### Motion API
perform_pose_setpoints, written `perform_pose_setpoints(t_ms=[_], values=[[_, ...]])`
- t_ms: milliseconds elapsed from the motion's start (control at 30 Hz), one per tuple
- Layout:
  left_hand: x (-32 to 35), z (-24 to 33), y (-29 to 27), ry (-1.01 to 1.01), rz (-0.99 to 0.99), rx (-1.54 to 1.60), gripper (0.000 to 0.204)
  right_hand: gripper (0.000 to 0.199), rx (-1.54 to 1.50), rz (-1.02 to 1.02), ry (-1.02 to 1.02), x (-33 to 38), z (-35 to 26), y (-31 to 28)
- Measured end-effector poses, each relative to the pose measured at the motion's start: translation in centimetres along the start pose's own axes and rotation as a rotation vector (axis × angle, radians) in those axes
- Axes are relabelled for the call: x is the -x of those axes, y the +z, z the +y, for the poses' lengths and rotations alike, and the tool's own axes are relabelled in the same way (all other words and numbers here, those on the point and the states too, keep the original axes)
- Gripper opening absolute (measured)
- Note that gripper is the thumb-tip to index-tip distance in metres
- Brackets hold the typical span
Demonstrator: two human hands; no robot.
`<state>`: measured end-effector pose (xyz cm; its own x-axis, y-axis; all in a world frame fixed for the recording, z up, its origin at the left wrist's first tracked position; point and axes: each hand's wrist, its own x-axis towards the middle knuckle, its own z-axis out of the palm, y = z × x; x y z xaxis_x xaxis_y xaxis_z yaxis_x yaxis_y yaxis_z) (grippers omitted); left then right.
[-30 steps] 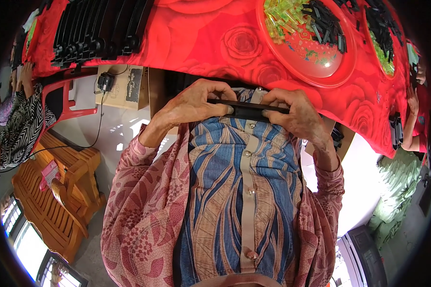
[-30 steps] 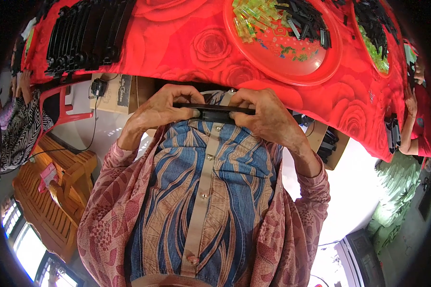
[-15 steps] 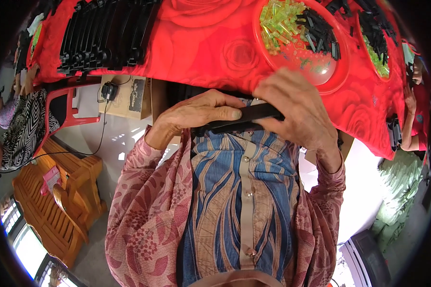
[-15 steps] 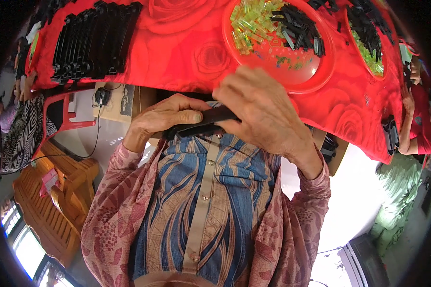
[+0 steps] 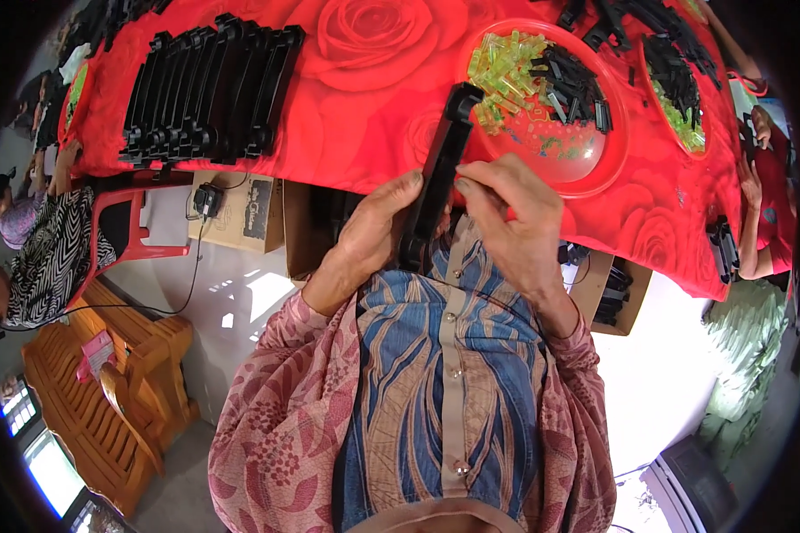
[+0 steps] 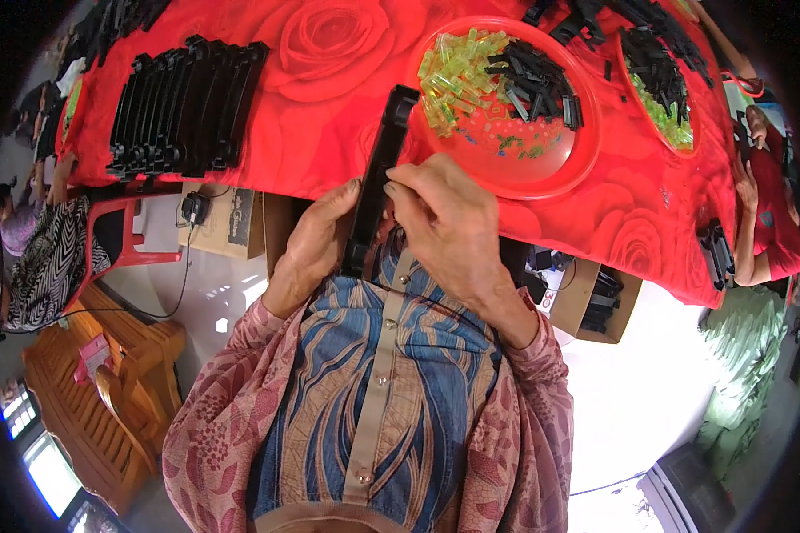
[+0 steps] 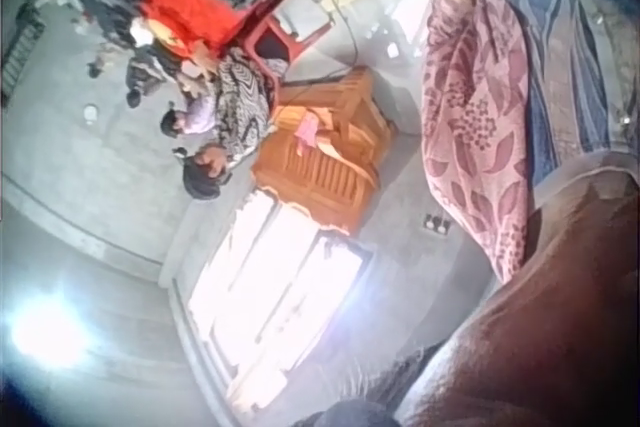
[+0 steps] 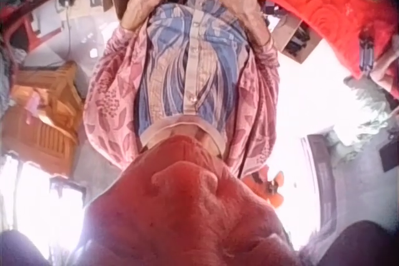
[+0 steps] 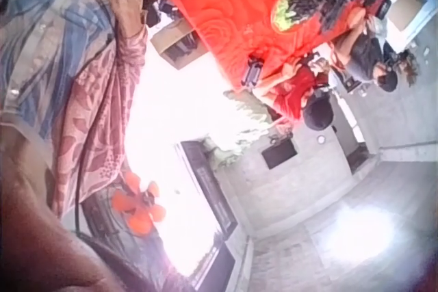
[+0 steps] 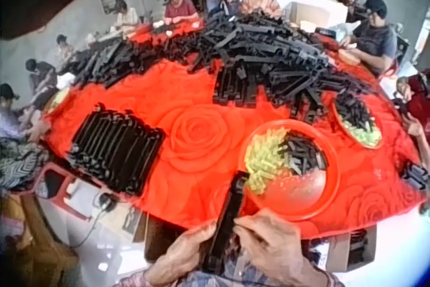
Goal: The person assembles level tools by taking black plastic frames, inserting translucent vials and small plastic pieces into them by hand, and placing the parts on the table.
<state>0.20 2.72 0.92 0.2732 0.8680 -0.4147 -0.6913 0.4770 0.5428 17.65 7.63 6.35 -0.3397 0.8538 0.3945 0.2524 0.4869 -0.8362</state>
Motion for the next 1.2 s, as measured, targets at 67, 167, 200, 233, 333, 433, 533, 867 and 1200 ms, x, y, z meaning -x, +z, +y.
perform_pose_setpoints(t_ms=[67, 167, 200, 233, 333, 433, 533, 867, 1200], values=[[0.1, -0.4, 0.8, 0.029, 0.035, -0.039, 0.034, 0.019, 0.086, -0.051, 0.076, 0.0, 0.2, 0.6], [0.2, -1.1, 1.3, 0.107, 0.032, -0.159, 0.032, 0.017, 0.272, -0.036, 0.016, 0.1, 0.7, 1.2], [0.2, -1.3, 1.0, 0.126, 0.000, -0.209, 0.032, 0.016, 0.365, -0.046, 0.015, 0.2, 0.6, 1.1], [0.2, -1.4, 1.1, 0.138, -0.005, -0.211, 0.032, 0.015, 0.351, -0.063, 0.039, 0.3, 0.4, 0.9], [0.1, -1.6, 1.8, 0.231, 0.044, -0.340, 0.028, 0.015, 0.266, -0.066, 0.084, 0.5, 0.6, 0.5], [0.2, -1.3, 2.0, 0.159, 0.090, -0.449, 0.028, 0.017, 0.161, -0.049, 0.183, 1.0, 0.8, 0.6], [0.1, -2.0, 1.6, 0.254, 0.105, -0.535, 0.028, 0.017, 0.101, -0.034, 0.229, 1.2, 1.3, 0.8], [-0.1, -1.6, 1.6, 0.069, 0.157, -0.232, 0.032, 0.009, 0.029, -0.037, 0.169, 0.9, 1.2, 1.2], [-0.5, -1.4, 2.1, 0.209, 0.241, -0.351, 0.026, 0.029, 0.338, -0.221, 0.154, 1.9, 0.8, 2.3]])
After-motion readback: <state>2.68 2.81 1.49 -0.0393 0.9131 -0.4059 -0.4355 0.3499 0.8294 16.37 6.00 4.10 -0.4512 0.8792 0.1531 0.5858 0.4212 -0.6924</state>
